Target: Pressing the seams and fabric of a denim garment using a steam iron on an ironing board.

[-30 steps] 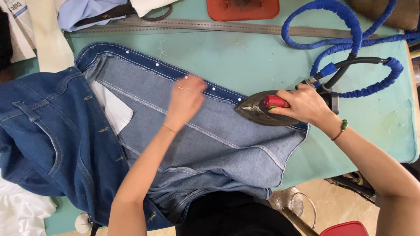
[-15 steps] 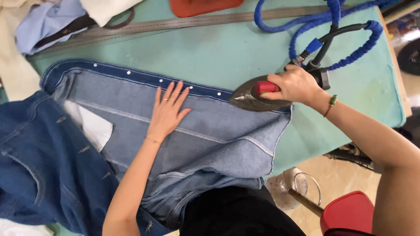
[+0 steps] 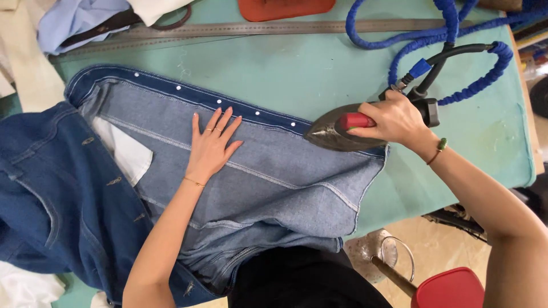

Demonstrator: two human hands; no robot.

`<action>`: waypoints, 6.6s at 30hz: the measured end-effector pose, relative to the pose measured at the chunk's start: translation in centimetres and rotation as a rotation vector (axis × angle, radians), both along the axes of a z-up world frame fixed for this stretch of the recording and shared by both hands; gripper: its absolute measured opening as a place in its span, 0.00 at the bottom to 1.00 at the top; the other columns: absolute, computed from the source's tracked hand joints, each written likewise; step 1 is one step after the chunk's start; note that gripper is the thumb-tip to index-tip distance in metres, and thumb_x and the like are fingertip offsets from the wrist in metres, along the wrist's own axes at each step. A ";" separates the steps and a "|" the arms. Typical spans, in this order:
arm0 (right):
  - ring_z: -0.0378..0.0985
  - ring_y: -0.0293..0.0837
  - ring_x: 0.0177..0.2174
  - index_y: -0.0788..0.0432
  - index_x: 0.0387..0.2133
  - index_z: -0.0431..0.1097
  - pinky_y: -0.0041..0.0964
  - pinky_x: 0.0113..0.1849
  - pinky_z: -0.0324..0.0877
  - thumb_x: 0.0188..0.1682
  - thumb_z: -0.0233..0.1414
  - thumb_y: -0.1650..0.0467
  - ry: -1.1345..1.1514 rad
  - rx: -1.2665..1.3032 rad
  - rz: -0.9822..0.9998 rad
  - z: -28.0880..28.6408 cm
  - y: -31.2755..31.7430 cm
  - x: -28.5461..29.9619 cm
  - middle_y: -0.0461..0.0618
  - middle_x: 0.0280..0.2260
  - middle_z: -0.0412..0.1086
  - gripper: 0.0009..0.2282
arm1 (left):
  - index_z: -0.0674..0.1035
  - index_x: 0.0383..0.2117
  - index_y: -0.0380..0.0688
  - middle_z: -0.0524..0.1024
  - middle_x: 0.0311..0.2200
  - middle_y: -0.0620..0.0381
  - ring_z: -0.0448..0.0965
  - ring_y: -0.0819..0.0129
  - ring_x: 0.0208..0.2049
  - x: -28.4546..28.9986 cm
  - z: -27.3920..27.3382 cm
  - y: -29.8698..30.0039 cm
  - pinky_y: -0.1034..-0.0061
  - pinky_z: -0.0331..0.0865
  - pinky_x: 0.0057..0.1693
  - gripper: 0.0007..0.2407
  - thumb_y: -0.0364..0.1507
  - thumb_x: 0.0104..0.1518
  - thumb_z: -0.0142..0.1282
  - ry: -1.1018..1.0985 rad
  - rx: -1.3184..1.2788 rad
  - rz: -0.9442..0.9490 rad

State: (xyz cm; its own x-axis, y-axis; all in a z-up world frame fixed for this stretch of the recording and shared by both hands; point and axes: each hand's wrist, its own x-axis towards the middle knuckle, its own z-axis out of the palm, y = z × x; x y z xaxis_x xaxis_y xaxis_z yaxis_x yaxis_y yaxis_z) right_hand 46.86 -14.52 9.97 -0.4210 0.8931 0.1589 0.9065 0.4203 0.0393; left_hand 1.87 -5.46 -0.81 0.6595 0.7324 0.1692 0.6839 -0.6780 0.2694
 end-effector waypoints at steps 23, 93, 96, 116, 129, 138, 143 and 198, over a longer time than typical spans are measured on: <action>0.68 0.50 0.14 0.57 0.24 0.69 0.40 0.32 0.67 0.47 0.57 0.49 -0.024 -0.037 -0.026 2.6 2.2 -10.0 0.46 0.12 0.67 0.23 | 0.77 0.57 0.45 0.73 0.56 0.51 0.65 0.55 0.65 -0.3 0.3 1.2 0.44 0.47 0.71 0.17 0.34 0.63 0.56 -0.106 0.135 0.177; 0.71 0.65 0.44 0.61 0.53 0.67 0.62 0.46 0.62 0.59 0.57 0.56 0.101 0.050 -0.402 -0.7 6.5 1.4 0.65 0.43 0.69 0.22 | 0.73 0.58 0.36 0.64 0.66 0.44 0.58 0.46 0.69 -11.2 -1.4 3.1 0.45 0.46 0.72 0.19 0.35 0.66 0.57 -0.238 0.209 0.721; 0.61 0.65 0.56 0.59 0.66 0.62 0.64 0.56 0.53 0.54 0.61 0.60 0.158 0.105 -0.378 0.0 2.8 -3.0 0.65 0.56 0.60 0.29 | 0.72 0.59 0.33 0.62 0.65 0.41 0.58 0.45 0.67 -11.3 -1.3 3.4 0.45 0.46 0.70 0.23 0.38 0.64 0.60 -0.245 0.239 0.726; 0.70 0.36 0.50 0.64 0.69 0.57 0.35 0.49 0.64 0.60 0.47 0.64 1.771 -0.281 -1.123 -11.8 -26.1 -14.3 0.47 0.55 0.69 0.26 | 0.77 0.39 0.37 0.74 0.44 0.47 0.69 0.55 0.53 -15.9 -3.3 8.9 0.60 0.60 0.59 0.13 0.38 0.68 0.53 0.509 0.690 0.446; 0.72 0.37 0.31 0.63 0.62 0.59 0.33 0.34 0.67 0.54 0.54 0.71 1.392 -0.366 -1.087 -12.8 -26.3 -5.9 0.51 0.34 0.73 0.23 | 0.77 0.45 0.34 0.69 0.57 0.44 0.61 0.47 0.67 -21.3 1.2 12.2 0.46 0.50 0.70 0.14 0.33 0.61 0.60 0.253 0.512 0.347; 0.75 0.32 0.36 0.62 0.56 0.65 0.30 0.37 0.68 0.56 0.54 0.67 1.799 -0.230 -1.138 -12.5 -15.1 -2.3 0.42 0.40 0.74 0.18 | 0.73 0.60 0.30 0.74 0.53 0.33 0.63 0.37 0.62 -22.3 -0.7 19.2 0.24 0.36 0.61 0.22 0.35 0.65 0.58 0.000 0.198 0.541; 0.73 0.32 0.33 0.63 0.48 0.73 0.29 0.37 0.66 0.57 0.56 0.70 1.799 -0.221 -1.044 -13.2 -14.3 -0.8 0.41 0.36 0.75 0.10 | 0.77 0.55 0.39 0.79 0.47 0.36 0.76 0.41 0.51 -23.1 1.4 19.8 0.34 0.53 0.64 0.15 0.31 0.65 0.55 -0.024 -0.046 0.620; 0.75 0.50 0.47 0.56 0.46 0.78 0.41 0.49 0.70 0.48 0.60 0.76 0.759 0.106 -0.783 -8.0 -25.7 -8.2 0.54 0.46 0.73 0.13 | 0.74 0.43 0.34 0.76 0.41 0.41 0.79 0.47 0.44 -35.7 4.2 9.0 0.58 0.72 0.53 0.10 0.28 0.67 0.63 -0.184 0.217 0.472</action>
State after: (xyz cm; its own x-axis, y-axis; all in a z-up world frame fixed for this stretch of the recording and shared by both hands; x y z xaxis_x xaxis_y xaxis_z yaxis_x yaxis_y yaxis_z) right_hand 38.63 -40.19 1.94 0.4971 0.8369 0.2291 0.7245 -0.2550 -0.6404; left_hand -33.80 3.49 3.41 0.2126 0.8771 0.4307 0.8819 -0.3620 0.3019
